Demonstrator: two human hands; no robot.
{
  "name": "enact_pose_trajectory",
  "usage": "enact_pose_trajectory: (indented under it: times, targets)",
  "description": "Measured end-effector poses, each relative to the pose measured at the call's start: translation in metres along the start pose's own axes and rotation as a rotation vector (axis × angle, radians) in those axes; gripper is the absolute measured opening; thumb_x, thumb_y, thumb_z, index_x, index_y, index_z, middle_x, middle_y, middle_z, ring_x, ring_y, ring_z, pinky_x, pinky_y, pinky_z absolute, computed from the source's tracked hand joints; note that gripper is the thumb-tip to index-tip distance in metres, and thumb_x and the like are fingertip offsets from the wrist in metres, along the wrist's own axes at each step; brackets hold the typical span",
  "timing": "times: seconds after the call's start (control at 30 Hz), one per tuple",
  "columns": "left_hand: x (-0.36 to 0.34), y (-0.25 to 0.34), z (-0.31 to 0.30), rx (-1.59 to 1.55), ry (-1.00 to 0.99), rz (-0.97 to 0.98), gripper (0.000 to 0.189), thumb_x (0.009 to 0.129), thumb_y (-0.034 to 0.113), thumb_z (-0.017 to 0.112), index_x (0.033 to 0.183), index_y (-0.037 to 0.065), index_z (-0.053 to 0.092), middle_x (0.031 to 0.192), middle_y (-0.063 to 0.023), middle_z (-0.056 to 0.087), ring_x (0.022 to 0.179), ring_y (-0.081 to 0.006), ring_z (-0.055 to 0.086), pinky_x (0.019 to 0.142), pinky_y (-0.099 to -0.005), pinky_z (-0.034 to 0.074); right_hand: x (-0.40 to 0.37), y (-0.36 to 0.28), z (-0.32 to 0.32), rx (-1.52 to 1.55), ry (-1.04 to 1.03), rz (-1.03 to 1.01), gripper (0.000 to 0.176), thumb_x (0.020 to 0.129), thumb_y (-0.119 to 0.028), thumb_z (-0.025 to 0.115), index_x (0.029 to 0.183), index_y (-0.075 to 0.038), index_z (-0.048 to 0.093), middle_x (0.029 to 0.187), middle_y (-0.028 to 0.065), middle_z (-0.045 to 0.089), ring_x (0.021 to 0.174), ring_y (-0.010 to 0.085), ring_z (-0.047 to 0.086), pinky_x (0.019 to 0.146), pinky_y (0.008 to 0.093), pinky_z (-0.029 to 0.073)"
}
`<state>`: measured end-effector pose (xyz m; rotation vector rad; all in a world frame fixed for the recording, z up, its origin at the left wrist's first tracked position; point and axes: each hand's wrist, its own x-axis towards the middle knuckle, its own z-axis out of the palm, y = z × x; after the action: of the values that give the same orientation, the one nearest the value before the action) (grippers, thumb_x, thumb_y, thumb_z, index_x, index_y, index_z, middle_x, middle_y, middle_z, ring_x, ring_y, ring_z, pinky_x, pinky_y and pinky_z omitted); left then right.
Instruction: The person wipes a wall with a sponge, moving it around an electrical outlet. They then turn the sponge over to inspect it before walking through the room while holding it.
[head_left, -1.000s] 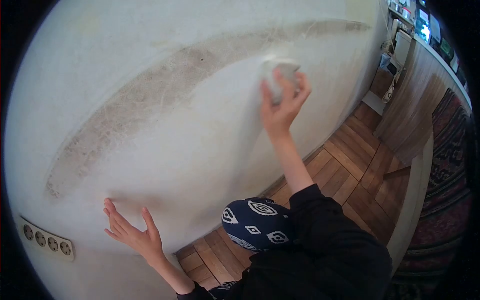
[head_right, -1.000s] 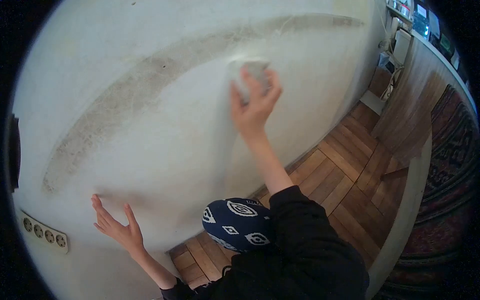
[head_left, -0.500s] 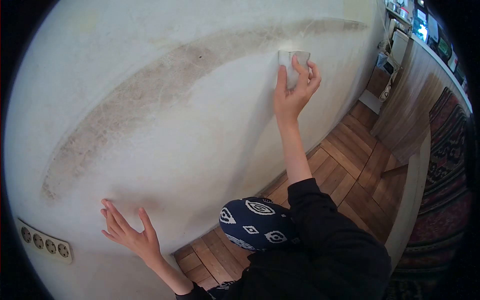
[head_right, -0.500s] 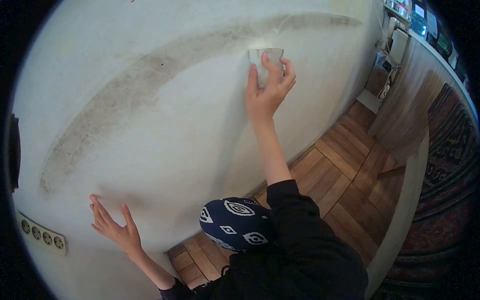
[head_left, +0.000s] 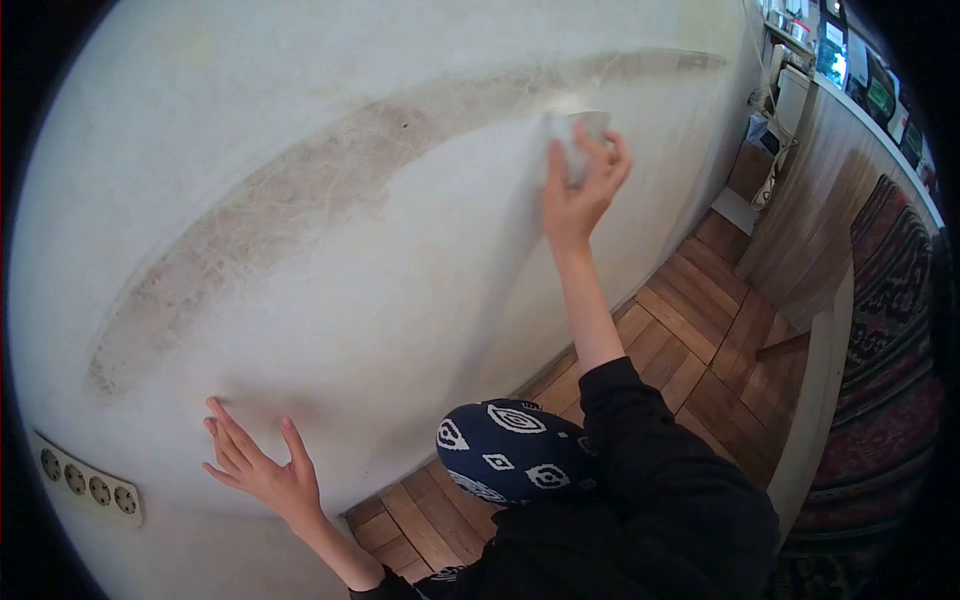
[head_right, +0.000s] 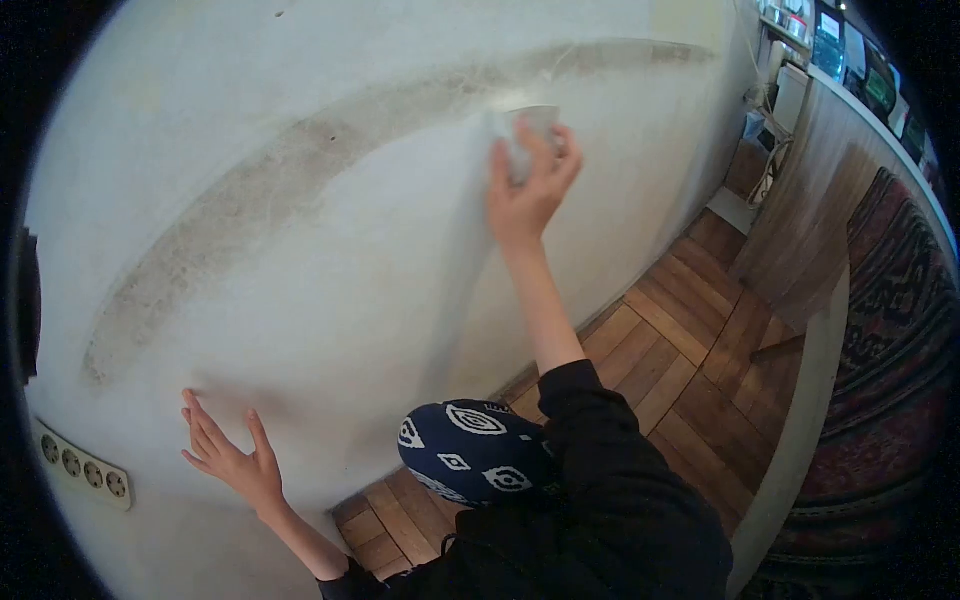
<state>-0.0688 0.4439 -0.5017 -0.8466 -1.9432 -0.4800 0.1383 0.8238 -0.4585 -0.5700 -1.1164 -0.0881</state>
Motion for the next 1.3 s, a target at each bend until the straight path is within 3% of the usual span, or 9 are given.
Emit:
enact_pose_trajectory:
  times: [0.1,0.2,0.3,0.43,0.5,0.6,0.97,1.17,1.3]
  targets:
    - [0.002,0.005,-0.005,0.021,0.013,-0.017,0.069,0.089,0.034,0.059,0.148,0.011,0.031,0.148,-0.0084,0.039,0.135,-0.0292,0.037,0.111,-0.0602,0.010,-0.014,-0.012,0.004,0.079,-0.021,0.024,0.038,0.078,-0.013,0.075,0.114,-0.009,0.064,0.123,0.0189,0.043,0.110,0.0333,0.045,0.091,0.0412,0.040]
    - [0.003,0.011,-0.010,0.028,0.097,-0.050,0.062,0.090,0.030,0.059,0.143,0.007,0.038,0.140,-0.0134,0.045,0.128,-0.0298,0.042,0.109,-0.0558,0.019,-0.020,-0.022,-0.009,0.089,-0.116,-0.239,0.039,0.078,-0.013,0.075,0.115,-0.008,0.064,0.124,0.0194,0.043,0.110,0.0336,0.044,0.091,0.0411,0.038]
    - [0.000,0.007,-0.014,-0.153,0.272,-0.062,0.052,0.090,0.024,0.059,0.135,0.003,0.046,0.129,-0.0162,0.049,0.118,-0.0300,0.046,0.102,-0.0485,0.031,-0.011,-0.015,0.001,0.099,0.028,0.077,0.041,0.077,-0.014,0.075,0.116,-0.008,0.063,0.124,0.0196,0.043,0.111,0.0335,0.043,0.091,0.0411,0.038]
    - [0.000,0.004,-0.013,-0.284,0.381,-0.027,0.041,0.089,0.016,0.060,0.126,0.000,0.051,0.123,-0.0157,0.051,0.111,-0.0297,0.048,0.091,-0.0416,0.039,-0.040,-0.064,-0.005,0.086,-0.148,-0.168,0.040,0.078,-0.011,0.075,0.115,-0.007,0.062,0.126,0.0176,0.039,0.111,0.0304,0.042,0.090,0.0394,0.040]
    - [0.000,0.005,-0.013,-0.257,0.344,-0.014,0.041,0.089,0.015,0.060,0.126,-0.001,0.051,0.122,-0.0156,0.051,0.111,-0.0294,0.048,0.091,-0.0420,0.039,-0.050,-0.077,-0.014,0.110,-0.239,-0.375,0.039,0.078,-0.010,0.075,0.115,-0.008,0.062,0.126,0.0181,0.039,0.113,0.0316,0.041,0.090,0.0404,0.040]
    - [0.000,0.001,-0.014,-0.266,0.347,-0.014,0.040,0.089,0.015,0.060,0.125,-0.001,0.052,0.120,-0.0158,0.052,0.111,-0.0294,0.048,0.092,-0.0425,0.039,-0.044,-0.072,0.001,0.150,-0.096,0.016,0.039,0.076,-0.010,0.075,0.114,-0.010,0.064,0.124,0.0186,0.040,0.114,0.0330,0.041,0.089,0.0412,0.041]
    - [-0.002,0.007,-0.013,-0.226,0.295,-0.020,0.037,0.089,0.015,0.061,0.121,-0.001,0.054,0.120,-0.0150,0.053,0.113,-0.0301,0.049,0.095,-0.0429,0.039,-0.063,-0.122,-0.004,0.287,-0.316,-0.336,0.038,0.075,-0.009,0.076,0.111,-0.007,0.064,0.125,0.0188,0.038,0.113,0.0301,0.043,0.089,0.0375,0.041]
    - [-0.002,0.009,-0.013,-0.275,0.333,-0.028,0.036,0.088,0.015,0.060,0.120,-0.001,0.055,0.118,-0.0139,0.055,0.113,-0.0300,0.049,0.096,-0.0423,0.038,-0.058,-0.109,0.009,0.287,-0.139,-0.053,0.041,0.072,-0.012,0.075,0.112,-0.016,0.067,0.121,0.0174,0.044,0.109,0.0307,0.044,0.089,0.0378,0.038]
    - [-0.001,0.017,-0.013,-0.222,0.286,-0.023,0.035,0.088,0.015,0.060,0.119,0.000,0.056,0.117,-0.0133,0.056,0.113,-0.0292,0.048,0.097,-0.0418,0.037,-0.056,-0.116,-0.009,0.266,-0.270,-0.319,0.037,0.074,-0.011,0.076,0.111,-0.011,0.067,0.121,0.0167,0.040,0.113,0.0296,0.041,0.087,0.0381,0.040]
